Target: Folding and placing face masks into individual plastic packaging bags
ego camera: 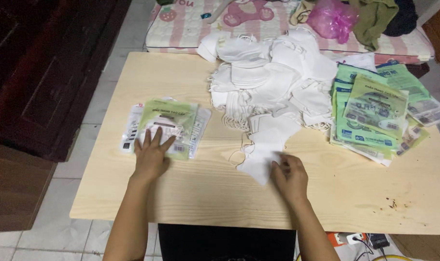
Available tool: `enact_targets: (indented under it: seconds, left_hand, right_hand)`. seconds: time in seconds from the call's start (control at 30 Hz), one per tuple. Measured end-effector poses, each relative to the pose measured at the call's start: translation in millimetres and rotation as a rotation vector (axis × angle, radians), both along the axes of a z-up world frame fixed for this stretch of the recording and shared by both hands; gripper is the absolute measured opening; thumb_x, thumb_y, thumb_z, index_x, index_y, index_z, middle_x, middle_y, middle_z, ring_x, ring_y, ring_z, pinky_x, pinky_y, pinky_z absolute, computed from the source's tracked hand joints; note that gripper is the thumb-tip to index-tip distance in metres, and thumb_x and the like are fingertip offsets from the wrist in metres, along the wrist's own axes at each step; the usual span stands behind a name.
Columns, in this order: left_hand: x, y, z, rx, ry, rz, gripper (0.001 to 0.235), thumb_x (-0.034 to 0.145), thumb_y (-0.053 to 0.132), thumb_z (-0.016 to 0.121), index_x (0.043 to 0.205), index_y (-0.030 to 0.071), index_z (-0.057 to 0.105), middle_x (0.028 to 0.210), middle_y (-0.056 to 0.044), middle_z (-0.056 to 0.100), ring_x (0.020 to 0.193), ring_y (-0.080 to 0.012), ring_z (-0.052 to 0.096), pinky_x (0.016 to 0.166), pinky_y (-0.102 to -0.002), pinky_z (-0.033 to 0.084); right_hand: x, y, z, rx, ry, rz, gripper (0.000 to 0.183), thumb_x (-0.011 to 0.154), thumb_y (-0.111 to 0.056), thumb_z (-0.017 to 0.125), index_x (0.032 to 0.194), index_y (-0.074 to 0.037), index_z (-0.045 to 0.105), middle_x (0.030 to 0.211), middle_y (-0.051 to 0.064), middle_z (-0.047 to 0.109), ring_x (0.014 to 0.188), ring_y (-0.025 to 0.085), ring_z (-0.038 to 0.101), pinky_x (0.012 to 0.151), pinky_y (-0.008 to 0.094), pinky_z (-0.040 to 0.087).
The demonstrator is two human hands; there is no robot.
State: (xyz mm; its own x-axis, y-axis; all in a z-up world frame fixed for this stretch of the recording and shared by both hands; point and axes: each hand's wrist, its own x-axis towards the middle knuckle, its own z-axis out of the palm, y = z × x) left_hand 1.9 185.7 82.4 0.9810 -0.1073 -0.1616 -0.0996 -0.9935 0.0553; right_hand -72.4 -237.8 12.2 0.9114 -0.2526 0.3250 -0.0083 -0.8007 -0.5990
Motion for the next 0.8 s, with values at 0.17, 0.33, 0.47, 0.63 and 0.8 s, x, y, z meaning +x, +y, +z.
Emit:
enact_targets:
  seconds: [0.17,0.33,0.47,0.63,0.8]
  left_hand:
    - [-37,-51,26,-0.204,-0.247,-0.078,0.076,0.075,0.028,0.083,0.145,0.021,0.054,0.154,-0.021,0.043,0.147,-0.0468,0.031,0.113,-0.069,0.023]
    - [-71,-90,-6,-0.759,-0.401,-0.076,0.043,0.087,0.02,0.077,0.13,0.015,0.069,0.127,-0.011,0.07,0.129,-0.0357,0.059,0.106,-0.051,0.048]
    - [-89,-110,-28,-1.047,-0.293,-0.089,0.033,0.093,0.012,0.069,0.125,0.007,0.069,0.126,-0.017,0.07,0.125,-0.0336,0.063,0.105,-0.043,0.05]
    - [-96,-123,-37,-1.173,-0.249,-0.094,0.029,0.092,0.015,0.069,0.121,0.01,0.071,0.117,-0.012,0.074,0.111,-0.022,0.07,0.092,-0.029,0.055]
    - [-96,-115,-16,-1.179,-0.262,-0.08,0.046,0.095,0.018,0.065,0.14,0.006,0.057,0.145,-0.016,0.058,0.137,-0.0266,0.054,0.117,-0.036,0.038]
  right_hand:
    - [33,23,38,-0.015,0.324,-0.073,0.073,0.088,-0.036,0.079,0.146,-0.002,0.05,0.121,0.022,0.065,0.12,0.042,0.062,0.102,0.053,0.051]
    - [44,15,4,0.003,0.326,-0.136,0.058,0.088,-0.033,0.078,0.139,-0.011,0.06,0.108,0.013,0.072,0.109,0.034,0.066,0.095,0.046,0.053]
    - [55,6,-2,-0.008,0.266,-0.151,0.073,0.081,-0.039,0.08,0.142,-0.01,0.055,0.12,0.014,0.067,0.115,0.04,0.059,0.097,0.05,0.049]
    - [55,3,-12,0.064,0.181,-0.106,0.047,0.082,-0.033,0.07,0.125,-0.015,0.07,0.089,0.002,0.07,0.09,0.032,0.063,0.084,0.045,0.05]
    - [11,32,47,0.346,0.081,0.424,0.012,0.096,-0.018,0.067,0.102,-0.011,0.074,0.081,-0.002,0.065,0.067,0.01,0.054,0.06,0.025,0.043]
